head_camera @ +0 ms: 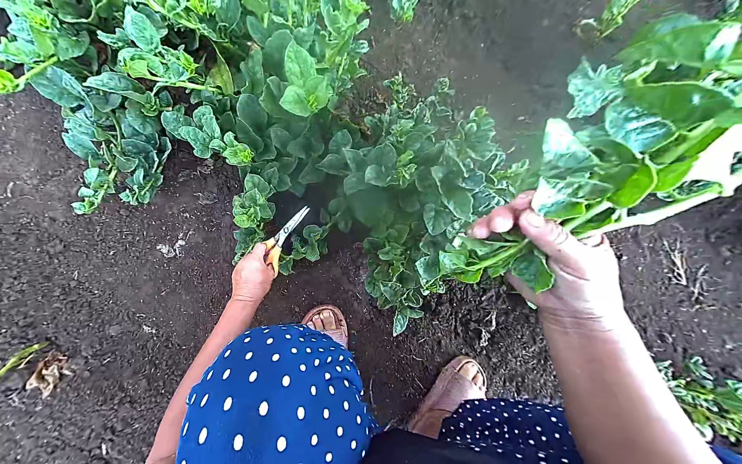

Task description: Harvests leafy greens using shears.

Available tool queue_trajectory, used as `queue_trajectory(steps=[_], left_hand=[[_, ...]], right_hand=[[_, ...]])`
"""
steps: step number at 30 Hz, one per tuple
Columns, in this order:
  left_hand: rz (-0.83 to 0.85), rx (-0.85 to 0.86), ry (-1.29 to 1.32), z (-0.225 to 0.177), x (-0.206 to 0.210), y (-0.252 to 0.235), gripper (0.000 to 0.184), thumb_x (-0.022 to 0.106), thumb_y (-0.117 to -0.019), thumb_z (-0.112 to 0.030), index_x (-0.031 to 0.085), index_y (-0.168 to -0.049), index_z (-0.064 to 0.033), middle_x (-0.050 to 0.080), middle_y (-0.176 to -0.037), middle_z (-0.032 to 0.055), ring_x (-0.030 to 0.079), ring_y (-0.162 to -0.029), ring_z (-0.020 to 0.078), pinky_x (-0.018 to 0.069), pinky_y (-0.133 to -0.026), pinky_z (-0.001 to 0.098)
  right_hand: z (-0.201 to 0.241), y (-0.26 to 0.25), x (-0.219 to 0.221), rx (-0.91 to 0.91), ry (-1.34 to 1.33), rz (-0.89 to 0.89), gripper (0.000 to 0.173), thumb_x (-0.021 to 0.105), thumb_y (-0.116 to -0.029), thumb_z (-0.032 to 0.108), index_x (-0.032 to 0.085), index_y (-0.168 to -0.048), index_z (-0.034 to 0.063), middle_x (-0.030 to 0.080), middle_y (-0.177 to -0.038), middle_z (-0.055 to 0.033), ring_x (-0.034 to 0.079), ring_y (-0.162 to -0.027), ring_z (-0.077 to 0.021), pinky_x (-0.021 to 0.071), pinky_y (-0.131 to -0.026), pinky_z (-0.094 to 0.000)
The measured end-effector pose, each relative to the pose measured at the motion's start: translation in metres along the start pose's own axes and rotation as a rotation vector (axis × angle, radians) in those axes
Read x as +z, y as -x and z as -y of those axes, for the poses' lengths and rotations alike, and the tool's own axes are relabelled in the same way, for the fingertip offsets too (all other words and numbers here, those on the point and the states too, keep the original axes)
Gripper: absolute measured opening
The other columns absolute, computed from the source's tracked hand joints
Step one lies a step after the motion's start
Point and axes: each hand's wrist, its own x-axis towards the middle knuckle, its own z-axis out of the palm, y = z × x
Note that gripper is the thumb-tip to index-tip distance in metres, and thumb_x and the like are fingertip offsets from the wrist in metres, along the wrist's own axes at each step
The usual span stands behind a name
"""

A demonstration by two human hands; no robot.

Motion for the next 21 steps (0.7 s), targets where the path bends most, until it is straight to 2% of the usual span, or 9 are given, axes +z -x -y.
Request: queue_trajectory(steps=[2, 3, 5, 7, 10, 15, 18, 21], left_hand=[[-0.044, 0.032, 0.154, 0.004, -0.004, 0.003, 0.033, 0.065, -0.0985, -0.015, 0.064, -0.128, 0.0013, 0.071, -0.117, 0.0239, 0.068, -0.111, 0.0389, 0.0502, -0.1, 0.0585], [-0.081, 0.061, 0.327, 0.008, -0.01, 0.007, 0.032, 0.07, -0.0953, -0.013, 0.066, -0.122, 0.0037, 0.072, -0.109, 0.0212, 0.07, -0.101, 0.0331, 0.0545, -0.094, 0.0532], [-0.116, 0.069, 0.692, 0.011, -0.029, 0.019, 0.027, 0.076, -0.0876, -0.003, 0.065, -0.111, 0.0024, 0.071, -0.091, 0.0085, 0.067, -0.077, 0.0143, 0.0575, -0.073, 0.0336], [-0.093, 0.018, 0.96, 0.008, -0.057, 0.032, 0.022, 0.071, -0.0883, 0.008, 0.062, -0.106, -0.0013, 0.071, -0.082, 0.0013, 0.065, -0.066, 0.0061, 0.0564, -0.06, 0.0219], [-0.096, -0.027, 1.122, -0.002, -0.086, 0.043, 0.021, 0.064, -0.0909, 0.013, 0.06, -0.1, -0.0045, 0.07, -0.076, -0.0008, 0.065, -0.06, 0.0044, 0.0558, -0.055, 0.0182], [-0.092, -0.047, 1.28, -0.025, -0.094, 0.046, 0.02, 0.06, -0.0936, 0.013, 0.06, -0.098, -0.0062, 0.07, -0.076, 0.0005, 0.064, -0.057, 0.0045, 0.0545, -0.05, 0.0174], [-0.082, 0.008, 1.313, -0.036, -0.099, 0.05, 0.021, 0.058, -0.0932, 0.014, 0.061, -0.096, -0.0064, 0.07, -0.076, 0.0012, 0.065, -0.057, 0.0053, 0.0549, -0.05, 0.0175], [-0.082, 0.069, 1.287, -0.046, -0.105, 0.057, 0.022, 0.06, -0.091, 0.015, 0.061, -0.095, -0.0065, 0.07, -0.076, 0.0013, 0.066, -0.058, 0.006, 0.0561, -0.051, 0.0185]], right_hand=[[0.001, -0.001, -0.002, 0.011, -0.036, -0.034, 0.014, 0.07, -0.0965, 0.027, 0.068, -0.107, 0.0167, 0.075, -0.091, -0.0013, 0.074, -0.087, -0.0149, 0.0628, -0.084, -0.0328], [0.001, -0.001, -0.003, 0.014, -0.049, -0.047, 0.014, 0.068, -0.0972, 0.025, 0.067, -0.107, 0.0163, 0.074, -0.091, -0.0015, 0.074, -0.086, -0.0152, 0.0627, -0.084, -0.0332], [-0.001, 0.0, -0.005, 0.02, -0.066, -0.074, 0.013, 0.066, -0.0987, 0.023, 0.067, -0.109, 0.0159, 0.075, -0.091, -0.0015, 0.074, -0.086, -0.015, 0.063, -0.083, -0.0328], [-0.004, -0.001, -0.003, 0.036, -0.093, -0.101, 0.012, 0.062, -0.0997, 0.02, 0.065, -0.111, 0.0152, 0.075, -0.091, -0.0017, 0.074, -0.085, -0.0151, 0.0632, -0.082, -0.0325], [-0.006, -0.003, 0.002, 0.097, -0.176, -0.146, 0.014, 0.054, -0.1024, 0.017, 0.066, -0.109, 0.0157, 0.075, -0.089, 0.0004, 0.074, -0.083, -0.0133, 0.0631, -0.081, -0.0313], [-0.007, -0.006, 0.006, 0.166, -0.335, -0.219, 0.021, 0.045, -0.1059, 0.013, 0.066, -0.109, 0.014, 0.073, -0.083, 0.0003, 0.073, -0.076, -0.0122, 0.0634, -0.075, -0.0287], [-0.013, -0.004, 0.009, 0.143, -0.24, -0.217, 0.016, 0.05, -0.1029, 0.01, 0.063, -0.11, 0.0132, 0.073, -0.082, -0.0006, 0.073, -0.075, -0.0126, 0.0628, -0.074, -0.0283], [-0.019, 0.0, 0.012, 0.137, -0.115, -0.14, 0.013, 0.058, -0.0987, 0.01, 0.066, -0.108, 0.0132, 0.075, -0.085, -0.0015, 0.073, -0.078, -0.0139, 0.063, -0.077, -0.0309]])
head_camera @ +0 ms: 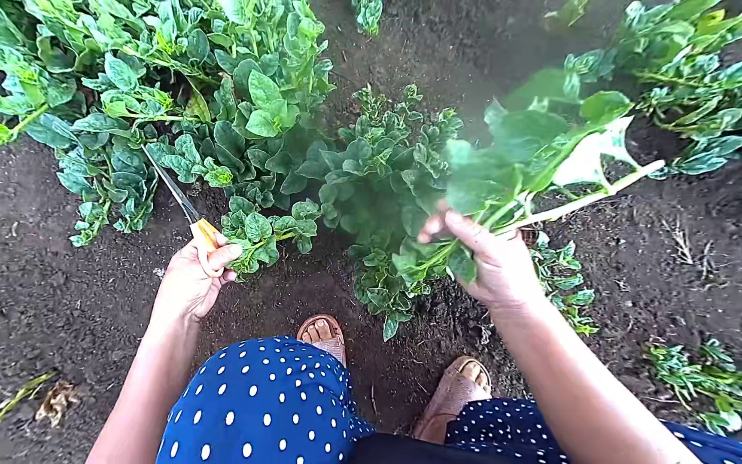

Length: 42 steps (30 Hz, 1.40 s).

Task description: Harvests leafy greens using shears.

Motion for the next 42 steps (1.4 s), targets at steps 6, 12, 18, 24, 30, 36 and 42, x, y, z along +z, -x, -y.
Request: queue_trajectory(steps=[6, 12, 18, 24, 30, 36, 42], left_hand=[[0.286, 0.187, -0.225, -0.027, 0.055, 0.028, 0.029, 0.07, -0.0798, 0.014, 0.064, -0.096, -0.0086, 0.072, -0.079, -0.0017, 0.066, -0.061, 0.0047, 0.0563, -0.054, 0.0184], [0.702, 0.527, -0.751, -0.024, 0.11, 0.051, 0.015, 0.072, -0.0892, -0.015, 0.069, -0.099, -0.0046, 0.07, -0.082, -0.0002, 0.065, -0.071, 0.0002, 0.0549, -0.065, 0.018], [0.974, 0.343, -0.833, -0.031, 0.107, 0.05, 0.024, 0.074, -0.0916, -0.021, 0.068, -0.108, -0.0048, 0.073, -0.095, 0.0031, 0.069, -0.083, 0.0028, 0.0575, -0.075, 0.02], [0.861, -0.401, -0.878, 0.006, 0.065, -0.004, 0.037, 0.055, -0.1071, -0.018, 0.049, -0.137, 0.0029, 0.065, -0.121, 0.015, 0.068, -0.103, 0.0195, 0.0571, -0.089, 0.0374], [0.971, -0.547, -0.622, 0.036, 0.097, -0.034, 0.035, 0.036, -0.1132, -0.029, 0.061, -0.11, -0.0048, 0.073, -0.086, 0.0002, 0.072, -0.076, 0.0076, 0.0576, -0.066, 0.0227], [0.983, -0.597, -0.564, 0.041, 0.12, -0.05, 0.041, 0.033, -0.1136, -0.035, 0.061, -0.102, -0.0074, 0.075, -0.085, 0.0024, 0.074, -0.076, 0.01, 0.0585, -0.063, 0.024], [0.962, -0.614, -0.464, 0.047, 0.117, -0.048, 0.04, 0.03, -0.1142, -0.031, 0.061, -0.102, -0.008, 0.076, -0.086, 0.0029, 0.075, -0.078, 0.0112, 0.0593, -0.064, 0.0236]], right_hand=[[-0.049, 0.023, 0.052, 0.549, -0.097, -0.01, 0.013, 0.046, -0.1042, -0.002, 0.058, -0.108, -0.0022, 0.075, -0.096, -0.0094, 0.073, -0.081, -0.0156, 0.0611, -0.076, -0.0301], [-0.06, 0.016, 0.061, 0.796, -0.578, -0.118, 0.04, 0.025, -0.112, 0.026, 0.06, -0.099, 0.0108, 0.07, -0.084, -0.0049, 0.07, -0.078, -0.0136, 0.0601, -0.07, -0.0325], [-0.036, 0.029, 0.024, 0.742, -0.416, -0.119, 0.036, 0.028, -0.1074, 0.01, 0.062, -0.095, 0.0093, 0.071, -0.077, -0.004, 0.07, -0.069, -0.0111, 0.0601, -0.064, -0.028], [-0.018, 0.028, -0.063, 0.549, -0.384, 0.126, 0.029, 0.045, -0.1007, 0.017, 0.073, -0.108, 0.0134, 0.075, -0.085, 0.0015, 0.073, -0.078, -0.0106, 0.0621, -0.082, -0.0304], [-0.037, 0.03, -0.093, 0.547, -0.59, 0.201, 0.02, 0.065, -0.0958, 0.022, 0.076, -0.107, 0.0089, 0.075, -0.085, -0.0008, 0.074, -0.081, -0.0133, 0.0617, -0.086, -0.0327], [-0.039, 0.034, -0.09, 0.54, -0.566, 0.177, 0.02, 0.07, -0.0925, 0.02, 0.076, -0.108, 0.0089, 0.075, -0.087, -0.0023, 0.074, -0.082, -0.0142, 0.0622, -0.086, -0.0336], [-0.043, 0.035, -0.089, 0.544, -0.518, 0.191, 0.022, 0.073, -0.0915, 0.022, 0.076, -0.11, 0.01, 0.076, -0.094, -0.0038, 0.075, -0.084, -0.015, 0.0626, -0.087, -0.0337]])
